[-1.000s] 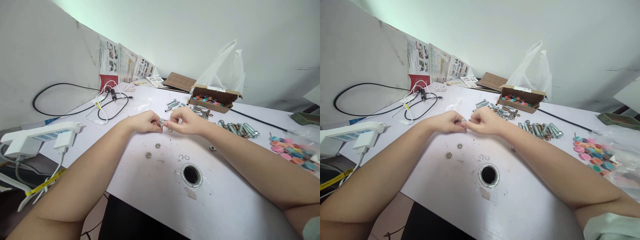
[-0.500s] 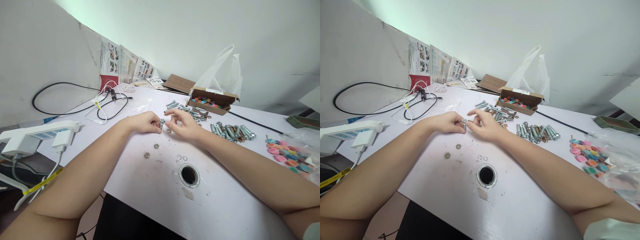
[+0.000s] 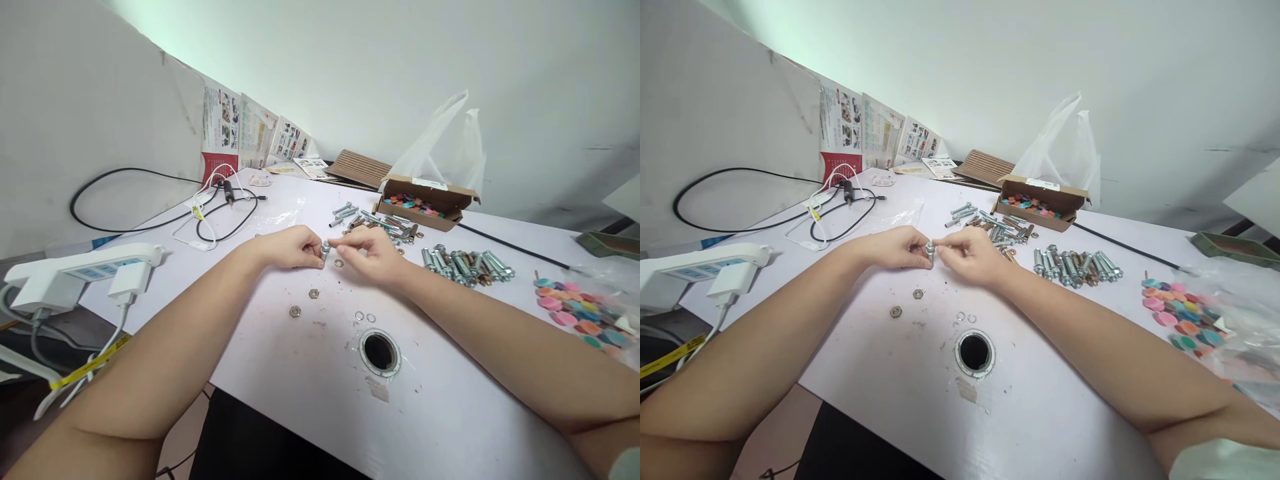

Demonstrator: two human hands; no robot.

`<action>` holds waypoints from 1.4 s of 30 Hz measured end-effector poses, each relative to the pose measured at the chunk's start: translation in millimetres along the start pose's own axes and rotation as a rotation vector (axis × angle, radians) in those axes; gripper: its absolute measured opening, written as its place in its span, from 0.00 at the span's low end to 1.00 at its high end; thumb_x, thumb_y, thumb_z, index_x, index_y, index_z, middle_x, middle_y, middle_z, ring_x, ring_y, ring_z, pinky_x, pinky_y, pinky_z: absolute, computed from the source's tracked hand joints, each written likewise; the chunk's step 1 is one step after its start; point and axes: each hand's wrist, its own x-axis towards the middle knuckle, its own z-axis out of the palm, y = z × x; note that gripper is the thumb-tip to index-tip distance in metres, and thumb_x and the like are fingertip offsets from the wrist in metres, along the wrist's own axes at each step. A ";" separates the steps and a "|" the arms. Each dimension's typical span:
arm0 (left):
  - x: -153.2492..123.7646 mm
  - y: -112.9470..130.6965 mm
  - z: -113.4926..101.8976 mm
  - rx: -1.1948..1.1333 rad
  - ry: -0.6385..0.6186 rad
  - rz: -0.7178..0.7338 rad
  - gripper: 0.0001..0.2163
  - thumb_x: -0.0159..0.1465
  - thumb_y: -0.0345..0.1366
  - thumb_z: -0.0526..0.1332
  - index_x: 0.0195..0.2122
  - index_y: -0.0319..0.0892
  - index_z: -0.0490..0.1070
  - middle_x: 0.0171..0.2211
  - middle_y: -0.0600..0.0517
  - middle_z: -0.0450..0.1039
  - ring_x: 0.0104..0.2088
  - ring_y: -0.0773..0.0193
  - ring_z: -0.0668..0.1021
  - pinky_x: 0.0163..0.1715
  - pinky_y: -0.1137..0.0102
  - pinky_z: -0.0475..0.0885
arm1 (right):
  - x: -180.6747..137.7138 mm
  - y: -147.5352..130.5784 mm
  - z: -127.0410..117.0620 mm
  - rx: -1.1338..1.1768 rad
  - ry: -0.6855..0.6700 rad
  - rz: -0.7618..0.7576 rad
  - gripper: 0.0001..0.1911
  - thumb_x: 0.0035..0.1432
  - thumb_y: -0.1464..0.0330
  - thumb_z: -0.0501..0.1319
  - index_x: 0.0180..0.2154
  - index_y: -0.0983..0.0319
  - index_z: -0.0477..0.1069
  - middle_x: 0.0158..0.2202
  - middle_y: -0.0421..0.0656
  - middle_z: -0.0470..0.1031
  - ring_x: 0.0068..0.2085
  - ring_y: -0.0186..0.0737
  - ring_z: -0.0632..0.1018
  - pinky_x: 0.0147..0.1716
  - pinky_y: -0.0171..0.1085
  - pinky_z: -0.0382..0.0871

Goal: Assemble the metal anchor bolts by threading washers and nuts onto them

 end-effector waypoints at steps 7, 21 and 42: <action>0.4 -1.7 -0.3 0.005 -0.004 0.001 0.16 0.55 0.48 0.66 0.32 0.38 0.75 0.25 0.54 0.71 0.25 0.70 0.68 0.25 0.73 0.62 | -0.7 -3.1 0.6 0.125 -0.014 0.169 0.20 0.61 0.65 0.59 0.53 0.65 0.73 0.21 0.38 0.73 0.24 0.34 0.72 0.27 0.34 0.64; -0.4 1.2 0.0 0.035 0.005 0.023 0.14 0.57 0.47 0.65 0.32 0.39 0.74 0.25 0.54 0.71 0.24 0.71 0.68 0.26 0.73 0.61 | -5.9 0.9 3.3 0.134 -0.017 0.154 0.18 0.63 0.58 0.58 0.34 0.64 0.79 0.18 0.39 0.70 0.22 0.33 0.70 0.26 0.35 0.63; -3.5 10.2 -1.0 0.069 -0.008 -0.015 0.14 0.60 0.46 0.63 0.32 0.39 0.71 0.24 0.56 0.66 0.23 0.72 0.65 0.25 0.73 0.59 | -1.4 -5.6 6.2 0.189 -0.013 0.371 0.28 0.63 0.61 0.58 0.60 0.67 0.63 0.18 0.37 0.72 0.20 0.34 0.69 0.21 0.34 0.60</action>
